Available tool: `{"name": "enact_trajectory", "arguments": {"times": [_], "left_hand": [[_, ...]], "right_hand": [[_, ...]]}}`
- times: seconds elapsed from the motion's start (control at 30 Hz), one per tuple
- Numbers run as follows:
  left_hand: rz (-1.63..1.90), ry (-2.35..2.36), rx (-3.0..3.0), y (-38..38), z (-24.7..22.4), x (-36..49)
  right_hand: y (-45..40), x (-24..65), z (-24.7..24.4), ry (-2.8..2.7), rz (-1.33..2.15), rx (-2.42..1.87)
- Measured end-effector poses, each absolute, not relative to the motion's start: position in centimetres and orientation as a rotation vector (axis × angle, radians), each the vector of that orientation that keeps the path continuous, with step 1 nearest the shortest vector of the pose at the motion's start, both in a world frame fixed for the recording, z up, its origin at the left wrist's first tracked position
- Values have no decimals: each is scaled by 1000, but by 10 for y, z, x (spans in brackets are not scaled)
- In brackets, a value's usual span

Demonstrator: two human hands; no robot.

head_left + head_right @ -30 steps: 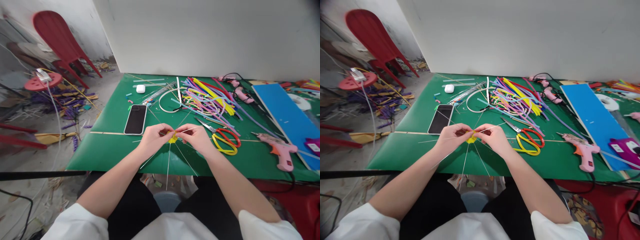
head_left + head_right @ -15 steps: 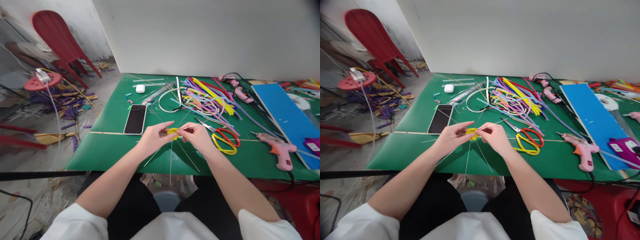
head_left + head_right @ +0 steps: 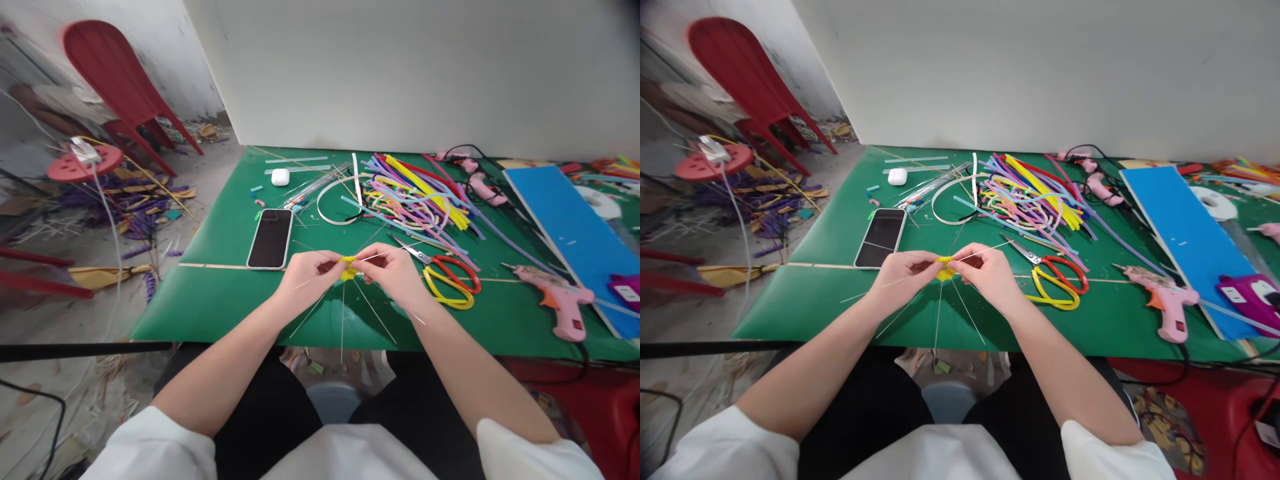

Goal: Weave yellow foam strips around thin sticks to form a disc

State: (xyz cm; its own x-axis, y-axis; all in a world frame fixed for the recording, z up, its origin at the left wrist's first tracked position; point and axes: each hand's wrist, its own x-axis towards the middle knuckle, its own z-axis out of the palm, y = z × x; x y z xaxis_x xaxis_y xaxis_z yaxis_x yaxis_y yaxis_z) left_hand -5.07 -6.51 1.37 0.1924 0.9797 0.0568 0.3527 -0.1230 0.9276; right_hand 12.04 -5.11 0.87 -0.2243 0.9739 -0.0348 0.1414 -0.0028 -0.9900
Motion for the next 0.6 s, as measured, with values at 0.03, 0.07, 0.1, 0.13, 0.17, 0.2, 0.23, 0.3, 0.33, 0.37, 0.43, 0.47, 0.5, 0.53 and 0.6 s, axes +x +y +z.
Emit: {"name": "enact_trajectory", "arguments": {"times": [0.03, 0.07, 0.1, 0.13, 0.17, 0.2, 0.23, 0.3, 0.33, 0.37, 0.43, 0.47, 0.5, 0.53, 0.6], "left_hand": [[943, 1296, 1647, -65, 14, -51], [944, 1305, 1673, -65, 15, -51], [942, 1312, 1706, -66, 15, -51], [944, 1314, 1739, -66, 16, -51], [948, 1310, 1768, -67, 16, -51], [954, 1304, 1790, -67, 17, -51], [957, 1297, 1803, -67, 17, -50], [958, 1288, 1808, -68, 17, -49], [957, 1285, 1805, -68, 17, -49], [953, 1282, 1803, -69, 17, -49], [948, 1278, 1805, -69, 17, -48], [949, 1275, 1805, -69, 17, -48], [949, 1272, 1805, -69, 17, -48], [945, 1269, 1803, -69, 17, -48], [941, 1275, 1786, -69, 16, -47]], "right_hand": [[-51, 120, 9, -1491, 1309, -1216], [-52, 120, 9, -1508, 1294, -1222], [-52, 120, 9, -1522, 1278, -1227], [-52, 119, 9, -1533, 1264, -1231], [-53, 119, 9, -1539, 1252, -1233], [-53, 119, 8, -1543, 1244, -1233], [-53, 118, 8, -1546, 1239, -1231], [-54, 118, 7, -1546, 1242, -1225], [-54, 118, 7, -1546, 1247, -1222], [-54, 118, 7, -1545, 1252, -1218], [-54, 118, 6, -1543, 1262, -1215], [-54, 118, 6, -1541, 1266, -1213], [-53, 118, 6, -1539, 1271, -1211], [-53, 118, 6, -1536, 1277, -1207], [-52, 117, 6, -1521, 1307, -1187]]}}
